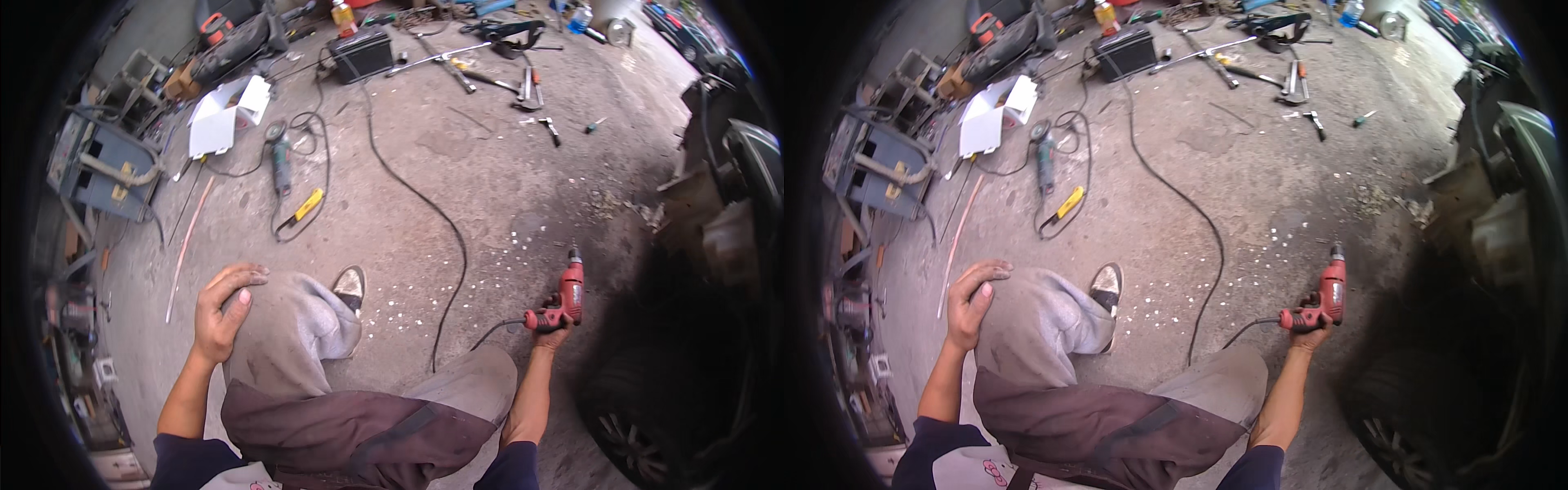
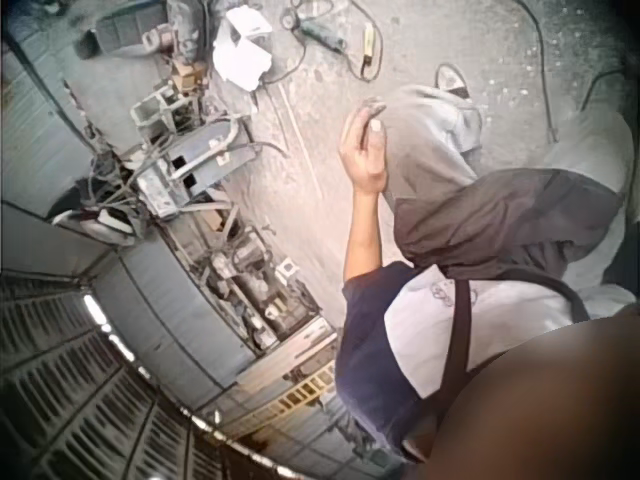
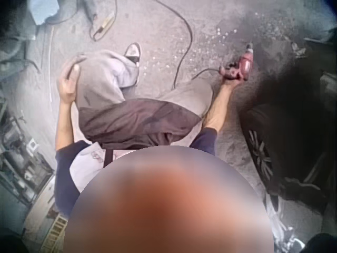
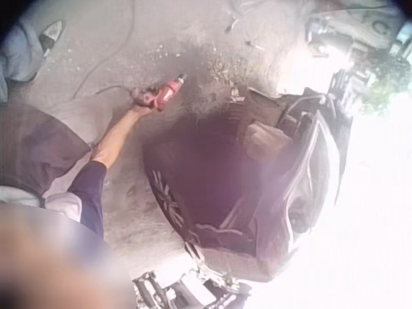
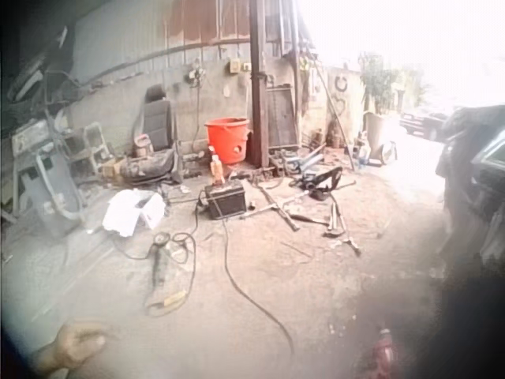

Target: The person closes the car hood and repeatedly aligns the front bumper to the white car. They use a red power drill to remove fasteners from the bumper area, then retrieve a long metal rod from a parts bin and insert it into the bumper cavity to adjust alignment. The person continues to reposition the bumper by hand and uses the drill again near the wheel arch.

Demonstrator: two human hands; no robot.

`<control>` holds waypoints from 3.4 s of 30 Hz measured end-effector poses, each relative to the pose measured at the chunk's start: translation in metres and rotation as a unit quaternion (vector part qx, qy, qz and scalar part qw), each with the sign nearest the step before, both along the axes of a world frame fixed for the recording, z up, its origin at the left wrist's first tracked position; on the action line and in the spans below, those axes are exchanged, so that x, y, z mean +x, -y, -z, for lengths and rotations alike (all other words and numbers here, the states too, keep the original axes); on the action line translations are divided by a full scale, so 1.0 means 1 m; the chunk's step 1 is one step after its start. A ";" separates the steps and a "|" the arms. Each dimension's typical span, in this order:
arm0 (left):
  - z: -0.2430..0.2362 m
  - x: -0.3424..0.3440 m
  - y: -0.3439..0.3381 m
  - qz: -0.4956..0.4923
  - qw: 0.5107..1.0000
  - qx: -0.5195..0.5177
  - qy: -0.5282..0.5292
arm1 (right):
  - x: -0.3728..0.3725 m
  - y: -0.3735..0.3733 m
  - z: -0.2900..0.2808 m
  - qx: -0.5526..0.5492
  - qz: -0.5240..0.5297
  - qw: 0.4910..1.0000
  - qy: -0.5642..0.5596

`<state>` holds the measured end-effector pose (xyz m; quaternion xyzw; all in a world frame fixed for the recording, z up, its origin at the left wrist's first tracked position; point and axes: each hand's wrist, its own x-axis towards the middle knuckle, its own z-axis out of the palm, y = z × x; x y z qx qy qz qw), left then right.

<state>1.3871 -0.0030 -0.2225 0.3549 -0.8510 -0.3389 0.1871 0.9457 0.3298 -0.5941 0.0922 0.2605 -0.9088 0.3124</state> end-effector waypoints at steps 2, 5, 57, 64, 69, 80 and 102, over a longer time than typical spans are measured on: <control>-0.002 0.014 0.008 -0.025 1.000 0.013 0.002 | 0.006 -0.004 0.039 -0.007 0.004 1.000 -0.011; -0.001 0.028 0.027 -0.030 1.000 0.008 0.002 | 0.018 -0.003 0.069 -0.013 -0.002 1.000 -0.027; -0.130 -0.551 0.247 0.115 0.911 0.361 0.162 | -0.277 0.431 -0.303 0.800 -0.120 0.557 -0.188; -0.092 -0.748 0.242 0.027 0.928 0.262 0.264 | -0.514 0.527 -0.060 0.761 -0.275 0.577 -0.110; -0.076 -0.805 0.265 -0.023 0.923 0.316 0.220 | -0.669 0.687 -0.023 0.774 -0.308 0.500 -0.236; -0.061 -0.865 0.298 -0.058 0.932 0.275 0.227 | -0.731 0.738 0.035 0.704 -0.415 0.359 -0.450; -0.062 -0.831 0.273 -0.037 0.920 0.318 0.225 | -0.736 0.675 0.016 0.762 -0.356 0.490 -0.228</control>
